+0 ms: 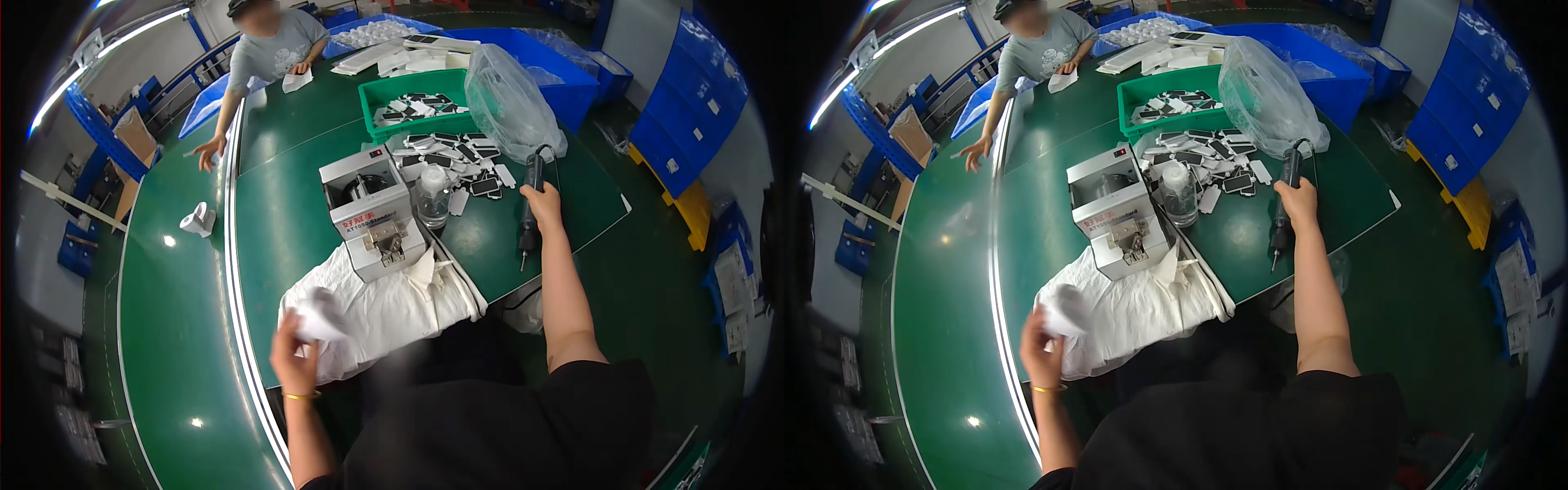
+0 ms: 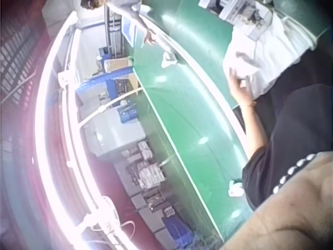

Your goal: Assembling electronic housings with a power screwdriver and organizing component crates in a factory environment.

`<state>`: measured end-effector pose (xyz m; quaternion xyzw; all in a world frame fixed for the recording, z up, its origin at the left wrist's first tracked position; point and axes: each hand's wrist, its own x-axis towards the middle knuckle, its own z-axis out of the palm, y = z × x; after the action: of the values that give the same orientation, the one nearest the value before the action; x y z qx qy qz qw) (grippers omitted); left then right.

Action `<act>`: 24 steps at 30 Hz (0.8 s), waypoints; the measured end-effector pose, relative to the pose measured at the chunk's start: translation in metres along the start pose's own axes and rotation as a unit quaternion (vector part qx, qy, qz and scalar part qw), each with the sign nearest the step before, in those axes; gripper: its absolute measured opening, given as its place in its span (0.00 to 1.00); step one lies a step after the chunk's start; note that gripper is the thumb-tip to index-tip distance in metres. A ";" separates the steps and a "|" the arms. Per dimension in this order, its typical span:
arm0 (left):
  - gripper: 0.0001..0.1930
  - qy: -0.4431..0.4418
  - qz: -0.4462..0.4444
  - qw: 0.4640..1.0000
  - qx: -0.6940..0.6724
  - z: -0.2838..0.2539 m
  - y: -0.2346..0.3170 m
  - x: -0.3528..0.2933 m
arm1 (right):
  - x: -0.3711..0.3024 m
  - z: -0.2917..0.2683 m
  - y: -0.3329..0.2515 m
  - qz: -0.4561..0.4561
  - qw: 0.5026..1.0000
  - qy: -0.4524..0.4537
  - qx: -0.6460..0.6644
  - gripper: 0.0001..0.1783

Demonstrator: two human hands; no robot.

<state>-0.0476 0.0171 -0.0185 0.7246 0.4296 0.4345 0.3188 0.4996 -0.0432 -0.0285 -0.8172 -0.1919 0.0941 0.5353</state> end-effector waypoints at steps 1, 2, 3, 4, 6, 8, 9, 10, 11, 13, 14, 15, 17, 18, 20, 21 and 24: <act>0.27 0.050 0.014 0.998 -0.026 -0.017 -0.034 0.004 | 0.007 0.004 0.004 0.000 1.000 -0.006 0.000 0.14; 0.22 0.078 -0.144 0.986 -0.041 -0.036 -0.048 0.017 | 0.013 0.000 0.009 -0.019 1.000 -0.007 -0.017 0.15; 0.16 0.135 -0.093 0.984 -0.064 -0.051 -0.066 0.034 | 0.019 -0.004 0.014 -0.037 0.999 -0.008 -0.034 0.16; 0.14 0.183 -0.068 0.980 -0.025 -0.065 -0.074 0.048 | 0.024 -0.002 0.018 -0.036 0.999 -0.010 -0.036 0.16; 0.18 0.236 -0.134 0.943 0.192 -0.098 -0.109 0.076 | 0.035 -0.006 0.030 -0.074 0.996 0.010 -0.038 0.18; 0.22 0.289 -0.120 0.932 0.182 -0.132 -0.167 0.092 | 0.040 0.000 0.044 -0.079 0.993 0.049 -0.070 0.23; 0.22 0.291 -0.122 0.930 0.188 -0.149 -0.195 0.089 | 0.022 0.002 0.025 -0.110 0.981 0.091 -0.134 0.23; 0.24 0.286 -0.167 0.910 0.247 -0.163 -0.219 0.087 | 0.007 0.002 0.009 -0.141 0.960 0.138 -0.197 0.24; 0.26 0.277 -0.209 0.888 0.301 -0.166 -0.231 0.090 | 0.000 -0.001 0.004 -0.138 0.960 0.141 -0.197 0.24; 0.27 0.257 -0.220 0.890 0.306 -0.153 -0.225 0.096 | -0.015 -0.011 0.000 -0.216 0.943 0.128 -0.221 0.29; 0.29 0.246 -0.235 0.886 0.314 -0.150 -0.220 0.095 | -0.031 -0.009 -0.013 -0.248 0.935 0.131 -0.217 0.25; 0.28 0.245 -0.255 0.881 0.314 -0.159 -0.227 0.094 | -0.043 -0.003 -0.022 -0.276 0.936 0.104 -0.191 0.24; 0.30 0.235 -0.276 0.882 0.301 -0.172 -0.237 0.094 | -0.062 0.010 -0.032 -0.319 0.933 0.053 -0.160 0.21; 0.31 0.223 -0.294 0.885 0.283 -0.171 -0.233 0.097 | -0.071 0.015 -0.039 -0.326 0.930 0.035 -0.163 0.18; 0.33 0.280 -0.259 0.855 0.350 -0.153 -0.213 0.096 | -0.074 0.029 -0.035 -0.312 0.942 -0.050 -0.110 0.13; 0.36 0.338 -0.222 0.816 0.414 -0.139 -0.194 0.095 | -0.078 0.037 -0.037 -0.286 0.950 -0.071 -0.108 0.12; 0.39 0.407 -0.046 0.795 0.447 -0.114 -0.156 0.085 | -0.086 0.065 -0.040 -0.259 0.956 -0.091 -0.108 0.10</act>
<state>-0.1828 0.1698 -0.0707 0.5224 0.6990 0.4334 -0.2250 0.3892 -0.0104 -0.0226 -0.7804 -0.4536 0.0054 0.4303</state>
